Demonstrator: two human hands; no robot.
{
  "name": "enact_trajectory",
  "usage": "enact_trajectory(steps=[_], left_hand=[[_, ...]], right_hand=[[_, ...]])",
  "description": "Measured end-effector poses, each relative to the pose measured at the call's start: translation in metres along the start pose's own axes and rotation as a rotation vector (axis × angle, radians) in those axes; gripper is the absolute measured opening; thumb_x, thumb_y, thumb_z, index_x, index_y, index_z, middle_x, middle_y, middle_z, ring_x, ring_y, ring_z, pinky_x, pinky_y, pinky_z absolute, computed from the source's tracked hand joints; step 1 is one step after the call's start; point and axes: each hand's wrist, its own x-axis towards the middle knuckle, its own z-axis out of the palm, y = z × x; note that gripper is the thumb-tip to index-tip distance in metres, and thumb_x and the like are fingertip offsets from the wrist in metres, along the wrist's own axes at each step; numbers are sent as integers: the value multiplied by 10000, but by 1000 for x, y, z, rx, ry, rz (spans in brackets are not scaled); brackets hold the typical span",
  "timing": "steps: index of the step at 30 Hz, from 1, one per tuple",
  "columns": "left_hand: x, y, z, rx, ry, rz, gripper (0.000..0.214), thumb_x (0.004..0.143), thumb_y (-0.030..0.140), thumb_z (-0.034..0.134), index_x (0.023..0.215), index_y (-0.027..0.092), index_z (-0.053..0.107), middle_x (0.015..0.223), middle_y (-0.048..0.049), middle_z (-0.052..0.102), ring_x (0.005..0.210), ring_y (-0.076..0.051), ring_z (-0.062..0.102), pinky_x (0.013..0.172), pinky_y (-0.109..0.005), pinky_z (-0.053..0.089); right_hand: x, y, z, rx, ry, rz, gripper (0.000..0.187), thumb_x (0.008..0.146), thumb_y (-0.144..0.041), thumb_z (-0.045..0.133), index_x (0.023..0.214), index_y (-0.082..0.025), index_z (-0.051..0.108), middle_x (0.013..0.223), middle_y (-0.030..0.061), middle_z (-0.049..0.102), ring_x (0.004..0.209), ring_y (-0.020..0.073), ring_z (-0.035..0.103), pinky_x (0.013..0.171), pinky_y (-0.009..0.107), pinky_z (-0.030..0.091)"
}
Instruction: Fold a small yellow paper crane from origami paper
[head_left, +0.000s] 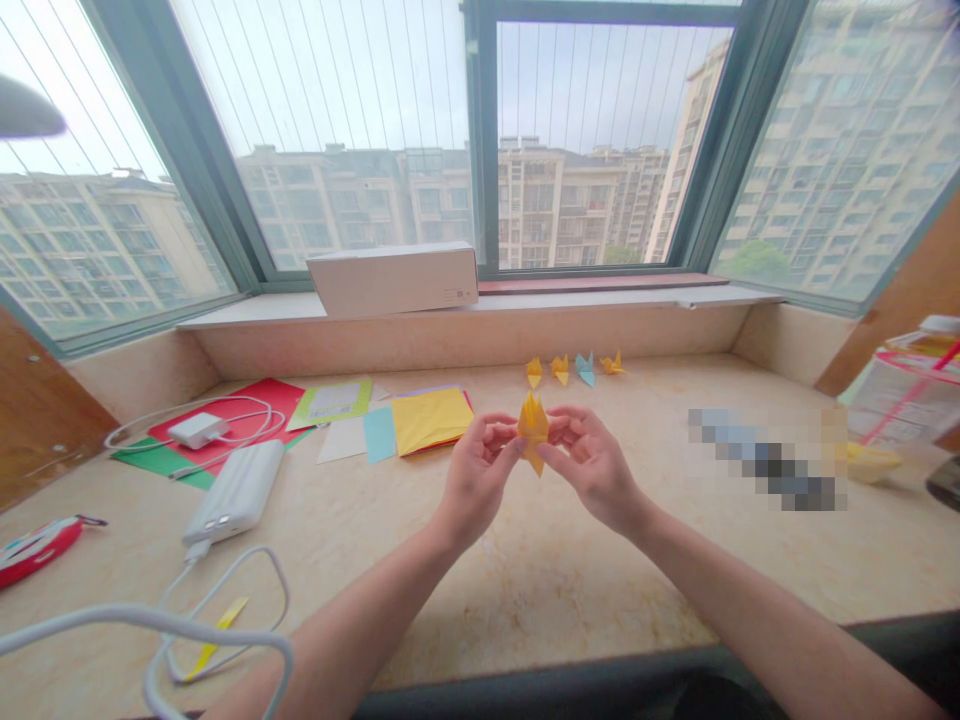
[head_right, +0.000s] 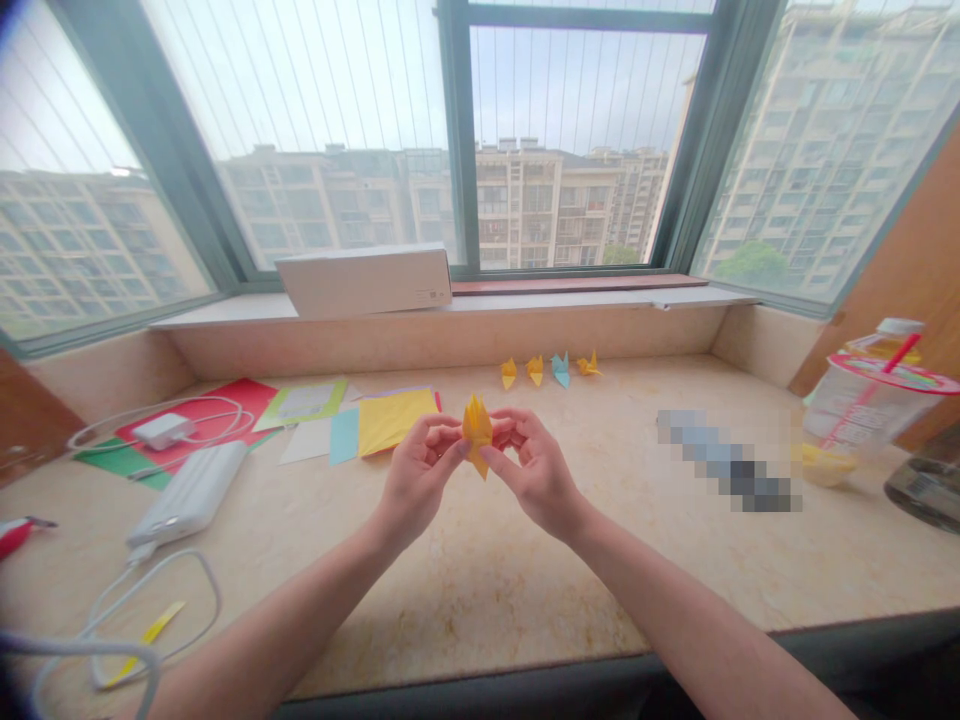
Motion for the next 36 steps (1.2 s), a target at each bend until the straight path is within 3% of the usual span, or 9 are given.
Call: enact_trajectory(steps=[5, 12, 23, 30, 36], left_hand=[[-2, -1, 0, 23, -6, 40, 264, 854, 343, 727, 1029, 211, 578, 827, -11, 709, 767, -148, 662, 726, -266, 518], [-4, -4, 2, 14, -100, 99, 341, 863, 279, 716, 1177, 229, 593, 1047, -59, 698, 1003, -184, 666, 871, -317, 540], [-2, -16, -1, 9, -152, 159, 442, 879, 231, 699, 1292, 272, 548, 1087, -51, 646, 1036, -184, 647, 920, -351, 544], [-3, -21, -4, 64, -172, 189, 496, 899, 238, 676, 1368, 301, 527, 1235, -89, 634, 1121, -217, 636, 968, -388, 537], [-2, -20, -4, 78, -152, 184, 467, 896, 251, 678, 1341, 297, 542, 1212, -88, 643, 1072, -209, 648, 907, -367, 558]], right_hand=[[-1, -4, 0, -7, 31, -8, 336, 826, -306, 771, 1091, -319, 565, 824, -26, 685, 822, 177, 657, 830, 362, 536], [1, -4, 0, 26, -16, 2, 308, 867, -324, 722, 1139, -316, 576, 990, 19, 695, 890, 194, 666, 829, 382, 535], [1, -2, -6, -91, -91, -29, 262, 875, -330, 715, 1124, -277, 652, 1005, 42, 690, 849, 183, 615, 812, 371, 530], [0, 1, -8, -106, -82, -106, 255, 882, -285, 707, 1130, -307, 654, 1018, 25, 663, 871, 175, 606, 827, 363, 530], [0, 2, -7, -124, -28, -45, 289, 879, -307, 713, 1151, -273, 621, 997, 36, 686, 841, 175, 635, 810, 359, 540]])
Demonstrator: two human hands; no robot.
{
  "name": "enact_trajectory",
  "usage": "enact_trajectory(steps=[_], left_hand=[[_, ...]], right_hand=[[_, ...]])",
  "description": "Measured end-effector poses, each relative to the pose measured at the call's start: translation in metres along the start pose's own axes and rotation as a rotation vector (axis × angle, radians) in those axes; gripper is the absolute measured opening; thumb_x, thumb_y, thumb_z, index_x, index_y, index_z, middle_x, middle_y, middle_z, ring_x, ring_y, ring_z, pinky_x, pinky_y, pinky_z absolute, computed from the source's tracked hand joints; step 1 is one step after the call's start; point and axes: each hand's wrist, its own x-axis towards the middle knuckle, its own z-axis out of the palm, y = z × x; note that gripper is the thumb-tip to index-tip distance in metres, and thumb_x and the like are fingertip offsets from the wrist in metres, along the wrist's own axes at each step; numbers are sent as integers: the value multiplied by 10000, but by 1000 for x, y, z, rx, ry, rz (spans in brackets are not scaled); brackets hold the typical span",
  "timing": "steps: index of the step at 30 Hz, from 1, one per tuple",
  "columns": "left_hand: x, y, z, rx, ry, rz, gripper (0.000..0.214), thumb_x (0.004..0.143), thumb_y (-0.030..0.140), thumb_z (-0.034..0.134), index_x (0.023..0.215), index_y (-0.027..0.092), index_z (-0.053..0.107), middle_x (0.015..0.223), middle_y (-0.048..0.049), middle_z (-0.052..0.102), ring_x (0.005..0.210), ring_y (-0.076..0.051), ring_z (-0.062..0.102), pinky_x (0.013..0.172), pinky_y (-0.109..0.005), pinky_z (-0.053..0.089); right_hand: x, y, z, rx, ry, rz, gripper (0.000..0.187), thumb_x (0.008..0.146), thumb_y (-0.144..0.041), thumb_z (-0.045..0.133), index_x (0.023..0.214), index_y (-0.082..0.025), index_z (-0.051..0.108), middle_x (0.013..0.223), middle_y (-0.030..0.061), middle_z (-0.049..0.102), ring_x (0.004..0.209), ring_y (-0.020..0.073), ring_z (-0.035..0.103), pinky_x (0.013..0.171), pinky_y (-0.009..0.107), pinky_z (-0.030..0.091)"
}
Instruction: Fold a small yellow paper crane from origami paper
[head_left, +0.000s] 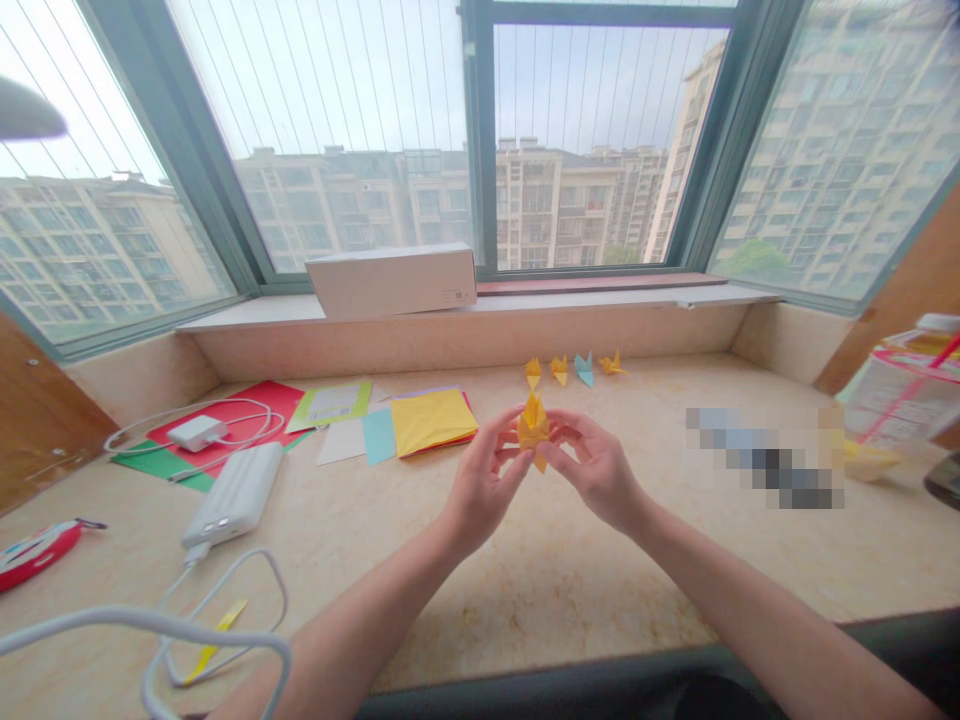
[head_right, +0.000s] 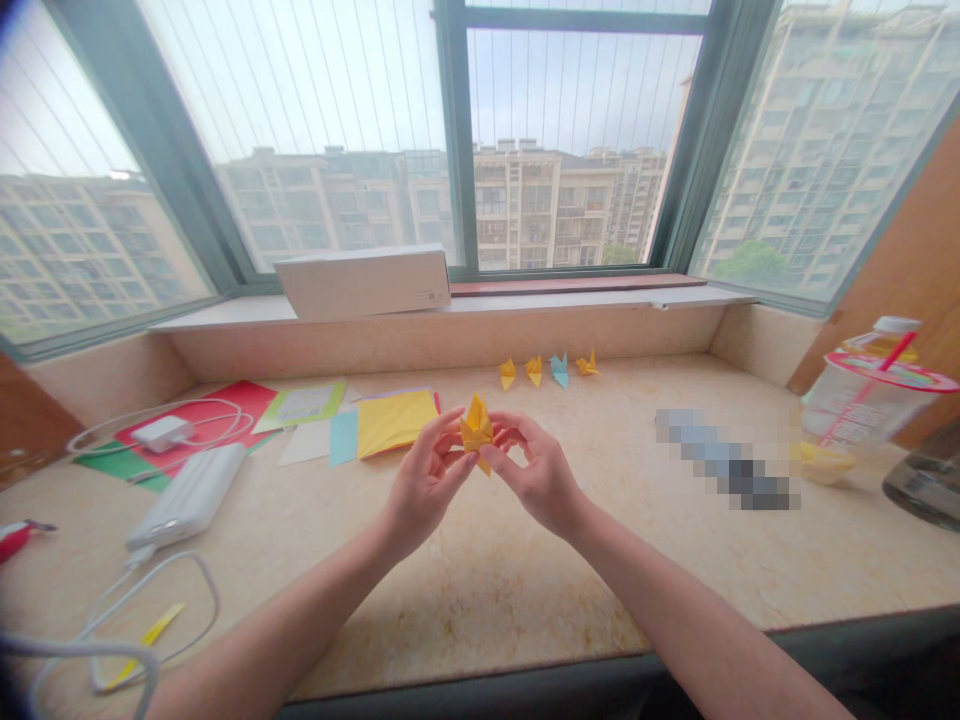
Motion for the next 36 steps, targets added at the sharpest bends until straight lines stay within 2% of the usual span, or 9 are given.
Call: enact_trajectory(steps=[3, 8, 14, 20, 24, 28, 32, 36], left_hand=[[0, 2, 0, 17, 6, 2, 398, 891, 249, 680, 1276, 252, 578, 1147, -86, 658, 1025, -199, 655, 881, -352, 562], [0, 6, 0, 65, -13, 7, 281, 895, 224, 668, 1172, 213, 621, 1120, -86, 651, 1018, -193, 653, 894, -352, 557], [3, 9, -1, 104, -26, 36, 302, 880, 179, 666, 1179, 216, 649, 1104, -83, 636, 1009, -187, 647, 886, -332, 568], [2, 11, 0, 92, -28, 48, 273, 856, 161, 684, 1120, 228, 696, 1055, -57, 612, 973, -162, 647, 860, -286, 584], [3, 12, 0, 124, 3, -28, 181, 862, 243, 700, 1039, 215, 719, 1021, -57, 601, 933, -161, 646, 793, -283, 604], [3, 10, -2, 243, 51, -38, 151, 877, 305, 682, 966, 198, 740, 994, -65, 580, 877, -161, 632, 707, -269, 591], [4, 13, -3, 340, 38, -39, 151, 886, 316, 666, 859, 180, 724, 882, -52, 646, 819, -163, 629, 713, -273, 548], [2, 21, 0, 315, 29, -135, 201, 886, 353, 661, 816, 167, 691, 788, -39, 694, 751, -165, 641, 702, -274, 512]], right_hand=[[1, 0, 0, 13, -4, 5, 308, 876, -308, 717, 1155, -273, 591, 996, 33, 683, 836, 172, 638, 791, 347, 538], [1, -1, 0, 19, -66, -5, 439, 878, -295, 713, 1277, -313, 530, 1049, 33, 676, 855, 172, 635, 806, 353, 532], [-1, 0, 1, 19, -33, -65, 341, 872, -295, 720, 1189, -331, 601, 984, 10, 673, 813, 160, 612, 792, 345, 538], [1, -5, -2, -65, -121, -39, 259, 898, -325, 682, 1151, -269, 663, 1026, 50, 679, 890, 194, 626, 827, 365, 533], [4, -7, -3, -186, -62, -72, 160, 906, -329, 673, 1042, -259, 720, 976, 48, 655, 852, 188, 608, 808, 353, 518], [5, -8, -2, -257, 10, -85, 130, 899, -340, 682, 959, -240, 737, 1022, 58, 649, 897, 194, 610, 825, 348, 501], [4, -9, -2, -220, -38, 12, 139, 916, -332, 651, 943, -231, 742, 932, 42, 729, 904, 209, 639, 865, 371, 476], [5, -10, -1, -120, -53, 174, 192, 876, -384, 686, 926, -216, 766, 902, 46, 765, 866, 221, 666, 848, 380, 492]])
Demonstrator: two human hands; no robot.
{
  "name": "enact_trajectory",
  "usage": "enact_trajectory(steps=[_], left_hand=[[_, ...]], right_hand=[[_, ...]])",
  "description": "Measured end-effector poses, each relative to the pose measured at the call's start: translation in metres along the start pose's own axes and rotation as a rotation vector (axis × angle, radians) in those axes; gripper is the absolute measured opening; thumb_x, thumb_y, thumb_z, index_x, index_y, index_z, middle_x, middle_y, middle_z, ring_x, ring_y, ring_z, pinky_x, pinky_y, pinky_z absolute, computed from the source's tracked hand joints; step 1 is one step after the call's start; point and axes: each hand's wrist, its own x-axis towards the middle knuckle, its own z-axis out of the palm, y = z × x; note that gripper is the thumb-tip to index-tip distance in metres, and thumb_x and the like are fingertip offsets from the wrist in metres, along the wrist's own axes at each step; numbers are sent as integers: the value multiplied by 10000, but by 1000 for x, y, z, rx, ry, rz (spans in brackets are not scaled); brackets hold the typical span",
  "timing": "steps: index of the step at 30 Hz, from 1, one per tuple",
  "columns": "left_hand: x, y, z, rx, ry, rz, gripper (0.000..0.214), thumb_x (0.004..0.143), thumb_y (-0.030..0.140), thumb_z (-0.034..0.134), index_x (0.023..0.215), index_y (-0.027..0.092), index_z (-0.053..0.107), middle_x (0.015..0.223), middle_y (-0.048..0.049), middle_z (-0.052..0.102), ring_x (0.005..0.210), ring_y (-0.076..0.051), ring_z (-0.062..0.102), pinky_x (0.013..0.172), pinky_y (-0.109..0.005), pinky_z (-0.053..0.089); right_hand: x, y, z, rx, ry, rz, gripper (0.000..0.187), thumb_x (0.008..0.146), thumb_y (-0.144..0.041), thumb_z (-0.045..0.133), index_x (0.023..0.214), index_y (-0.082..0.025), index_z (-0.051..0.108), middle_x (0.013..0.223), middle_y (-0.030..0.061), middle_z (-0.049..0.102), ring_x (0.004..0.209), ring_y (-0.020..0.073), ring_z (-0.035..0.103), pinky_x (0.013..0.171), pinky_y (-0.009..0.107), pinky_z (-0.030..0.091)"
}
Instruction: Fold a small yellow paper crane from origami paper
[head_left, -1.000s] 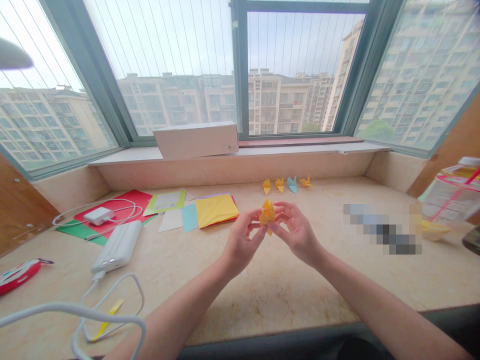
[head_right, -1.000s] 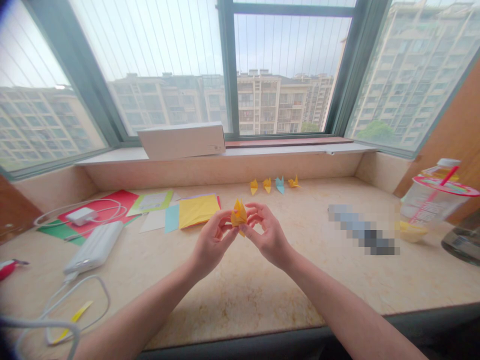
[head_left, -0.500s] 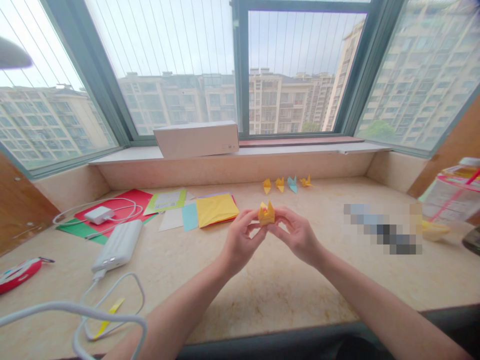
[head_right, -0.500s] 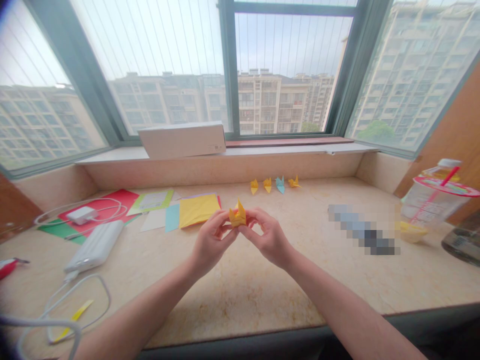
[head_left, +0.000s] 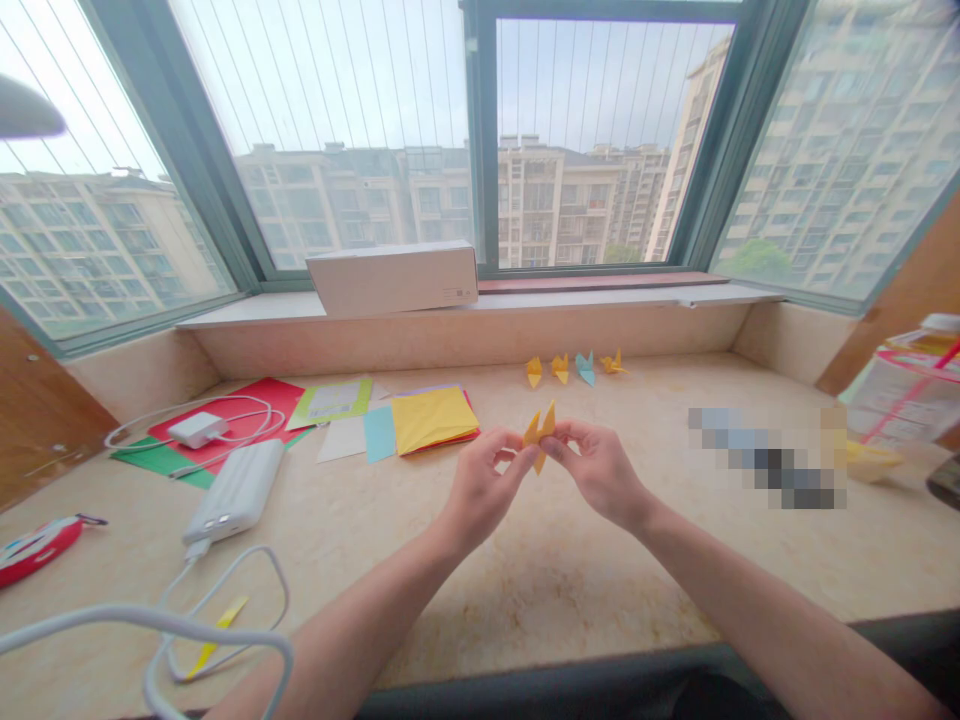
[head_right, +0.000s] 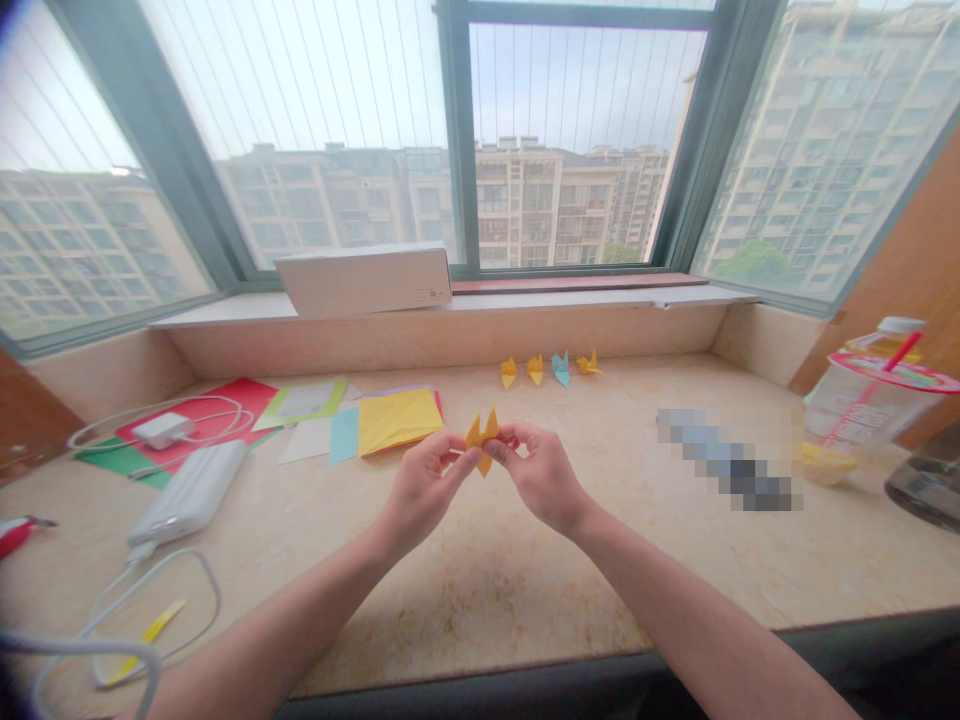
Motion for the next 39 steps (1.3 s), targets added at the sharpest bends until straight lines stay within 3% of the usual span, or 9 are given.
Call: enact_trajectory(steps=[5, 9, 15, 19, 22, 25, 30, 35, 39], left_hand=[[-1, 4, 3, -95, 23, -109, 254, 874, 383, 660, 746, 164, 650, 704, -25, 667, 675, -162, 632, 633, -261, 477], [-1, 2, 4, -130, 41, -147, 262, 859, 378, 677, 716, 164, 629, 691, -13, 641, 680, -160, 627, 647, -265, 491], [-3, 0, 6, -221, -24, -70, 291, 942, 435, 570, 961, 173, 697, 983, -80, 705, 917, -198, 648, 780, -313, 539], [-1, 3, 6, -325, -23, -66, 262, 925, 415, 609, 975, 170, 688, 1104, -106, 707, 1024, -212, 645, 873, -340, 519], [1, 3, 5, -381, -22, -138, 251, 857, 405, 704, 914, 171, 637, 1018, -83, 718, 954, -191, 662, 829, -316, 512], [2, 0, 6, -420, -15, -184, 300, 801, 363, 770, 925, 184, 564, 883, -32, 702, 816, -148, 657, 750, -276, 492], [3, -2, 6, -499, 4, -225, 452, 734, 320, 826, 1017, 208, 492, 824, 10, 683, 679, -120, 627, 656, -258, 476], [4, 1, 6, -464, -48, -253, 419, 765, 360, 796, 1055, 167, 564, 793, -11, 677, 670, -123, 599, 617, -258, 457], [3, 2, 5, -475, -35, -256, 391, 809, 396, 751, 1079, 135, 640, 868, -51, 694, 684, -121, 581, 643, -270, 467]], right_hand=[[2, 6, 4, 192, -6, 94, 299, 791, -472, 758, 907, -197, 752, 886, 59, 773, 830, 220, 698, 818, 380, 535], [3, 12, 8, 290, 59, 101, 372, 745, -441, 818, 992, -226, 641, 804, 16, 762, 746, 188, 699, 736, 340, 537], [5, 11, 8, 304, 111, 62, 332, 740, -466, 823, 835, -216, 626, 781, 23, 746, 757, 194, 698, 750, 348, 549], [6, 10, 4, 247, 51, 29, 306, 800, -489, 764, 896, -204, 706, 961, 79, 753, 898, 220, 697, 825, 374, 555], [4, 11, 4, 149, 18, -5, 292, 834, -488, 727, 907, -206, 736, 1050, 93, 733, 906, 219, 687, 825, 373, 555], [1, 13, 6, 163, -7, 26, 295, 832, -462, 732, 975, -204, 732, 955, 76, 748, 847, 211, 692, 823, 381, 560], [0, 10, 5, 205, 66, 20, 334, 869, -422, 689, 1131, -214, 683, 977, 66, 744, 817, 189, 699, 805, 374, 577], [3, 8, -1, 287, 39, 50, 427, 844, -387, 723, 1236, -236, 646, 992, 57, 731, 859, 191, 705, 785, 361, 584], [4, 8, -3, 328, 30, 66, 401, 804, -378, 771, 1168, -232, 687, 930, 45, 755, 812, 171, 694, 798, 363, 583]])
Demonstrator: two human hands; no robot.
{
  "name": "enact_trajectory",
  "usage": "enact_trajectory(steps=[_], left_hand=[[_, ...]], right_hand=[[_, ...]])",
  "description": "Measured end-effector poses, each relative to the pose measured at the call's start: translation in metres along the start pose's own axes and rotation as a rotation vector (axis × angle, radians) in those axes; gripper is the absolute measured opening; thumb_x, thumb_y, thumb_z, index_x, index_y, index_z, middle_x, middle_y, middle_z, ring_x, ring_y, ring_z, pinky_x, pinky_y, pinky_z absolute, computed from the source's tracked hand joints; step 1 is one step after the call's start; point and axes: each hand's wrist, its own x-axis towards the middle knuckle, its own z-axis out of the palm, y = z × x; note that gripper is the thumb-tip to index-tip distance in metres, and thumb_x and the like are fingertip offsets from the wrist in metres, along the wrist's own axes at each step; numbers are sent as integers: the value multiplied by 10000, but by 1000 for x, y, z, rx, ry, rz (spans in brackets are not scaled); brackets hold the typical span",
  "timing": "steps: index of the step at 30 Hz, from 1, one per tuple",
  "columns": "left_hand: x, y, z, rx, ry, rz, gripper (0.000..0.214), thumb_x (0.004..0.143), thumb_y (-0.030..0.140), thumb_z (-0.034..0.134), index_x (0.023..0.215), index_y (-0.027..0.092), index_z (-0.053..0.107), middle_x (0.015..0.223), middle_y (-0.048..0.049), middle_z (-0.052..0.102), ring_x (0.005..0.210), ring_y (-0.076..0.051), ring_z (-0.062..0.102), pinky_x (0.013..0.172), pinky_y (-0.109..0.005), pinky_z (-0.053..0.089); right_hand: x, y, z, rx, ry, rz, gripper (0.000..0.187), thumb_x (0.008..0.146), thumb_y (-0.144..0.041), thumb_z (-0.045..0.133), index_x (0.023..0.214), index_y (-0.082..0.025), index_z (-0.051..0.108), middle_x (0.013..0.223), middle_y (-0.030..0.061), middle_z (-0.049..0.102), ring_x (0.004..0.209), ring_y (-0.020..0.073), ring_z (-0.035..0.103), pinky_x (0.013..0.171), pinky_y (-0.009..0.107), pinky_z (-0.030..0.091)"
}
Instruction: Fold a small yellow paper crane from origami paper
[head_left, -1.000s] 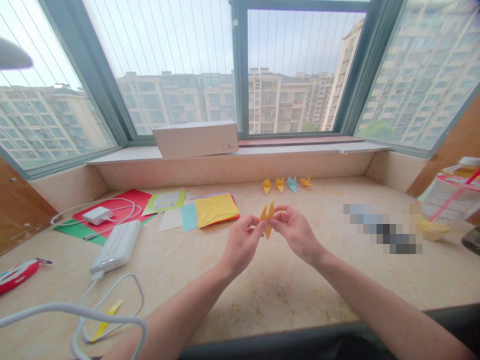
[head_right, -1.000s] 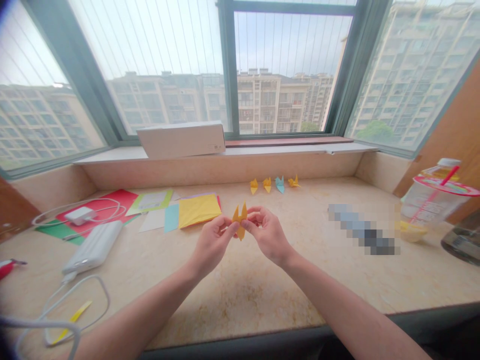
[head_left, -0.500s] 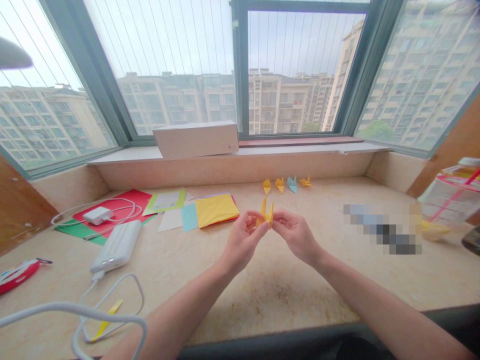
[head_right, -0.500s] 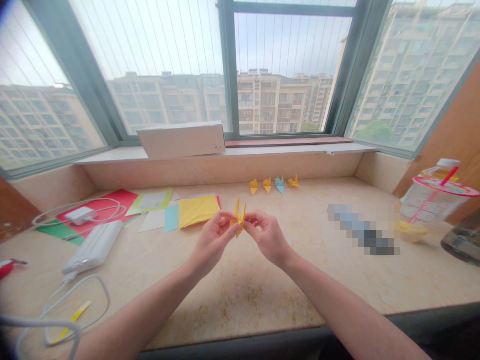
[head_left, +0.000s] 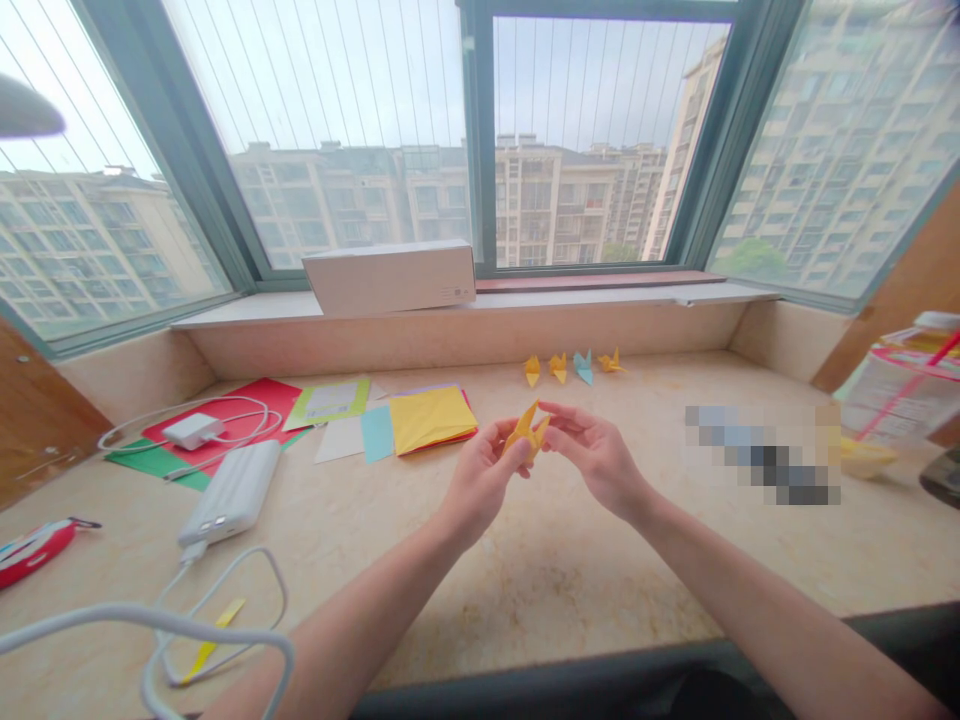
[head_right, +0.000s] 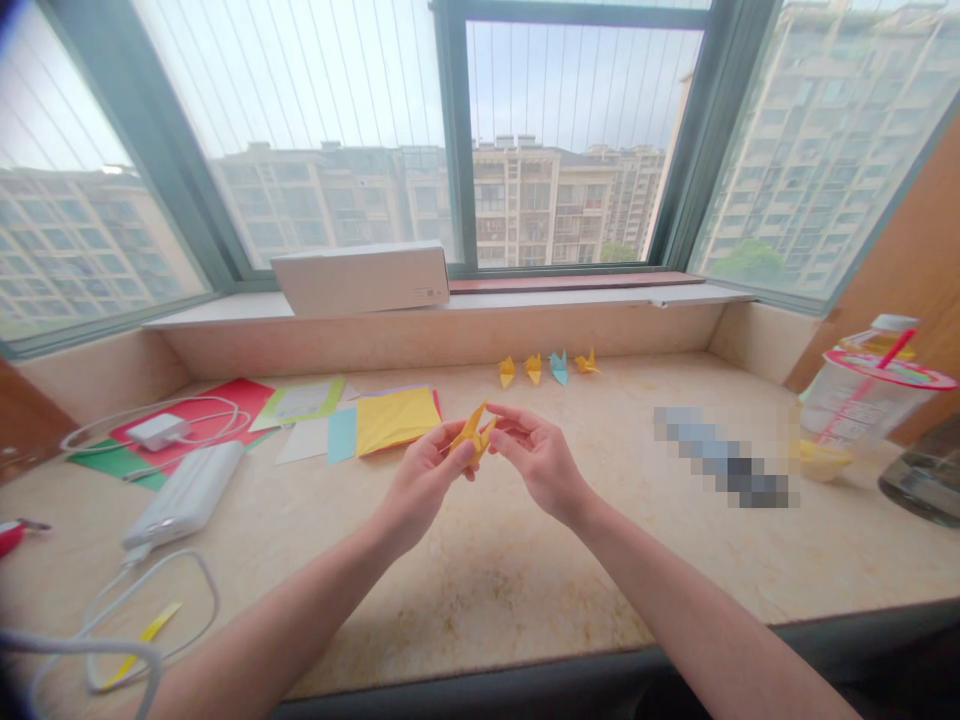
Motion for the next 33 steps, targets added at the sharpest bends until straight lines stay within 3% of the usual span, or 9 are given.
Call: enact_trajectory(steps=[8, 14, 21, 26, 33], left_hand=[[1, -2, -2, -113, -28, -25, 361, 815, 419, 747, 1040, 142, 694, 950, -76, 692, 708, -118, 562, 653, -257, 456], [0, 1, -1, -207, -86, -50, 297, 831, 404, 738, 990, 155, 707, 866, -37, 663, 661, -92, 532, 658, -246, 444], [2, -2, -5, -105, -98, -34, 300, 831, 401, 737, 988, 150, 686, 876, -39, 662, 695, -107, 560, 674, -258, 455], [-1, -1, -4, 93, -116, -33, 295, 791, 389, 771, 916, 150, 649, 800, -16, 643, 706, -125, 572, 674, -260, 461], [-2, -4, -4, 210, -60, 5, 254, 854, 391, 701, 884, 143, 651, 776, -19, 638, 725, -141, 603, 703, -271, 476]], right_hand=[[3, -1, -2, 26, -3, -37, 370, 729, -413, 840, 1032, -236, 723, 926, 46, 786, 842, 188, 731, 835, 389, 604], [3, -6, -4, -34, -10, -56, 310, 767, -425, 805, 1019, -261, 729, 908, 31, 778, 836, 185, 717, 823, 380, 596], [2, -6, -5, -94, -2, -62, 219, 781, -340, 757, 963, -226, 713, 857, 34, 767, 790, 185, 703, 770, 354, 567], [-1, 0, -7, -456, 56, -203, 70, 828, -239, 668, 879, -225, 714, 877, 41, 770, 821, 211, 690, 816, 387, 522], [-3, -4, -10, -780, -40, -519, 84, 892, -179, 636, 917, -243, 684, 960, 40, 770, 909, 231, 714, 879, 409, 481]])
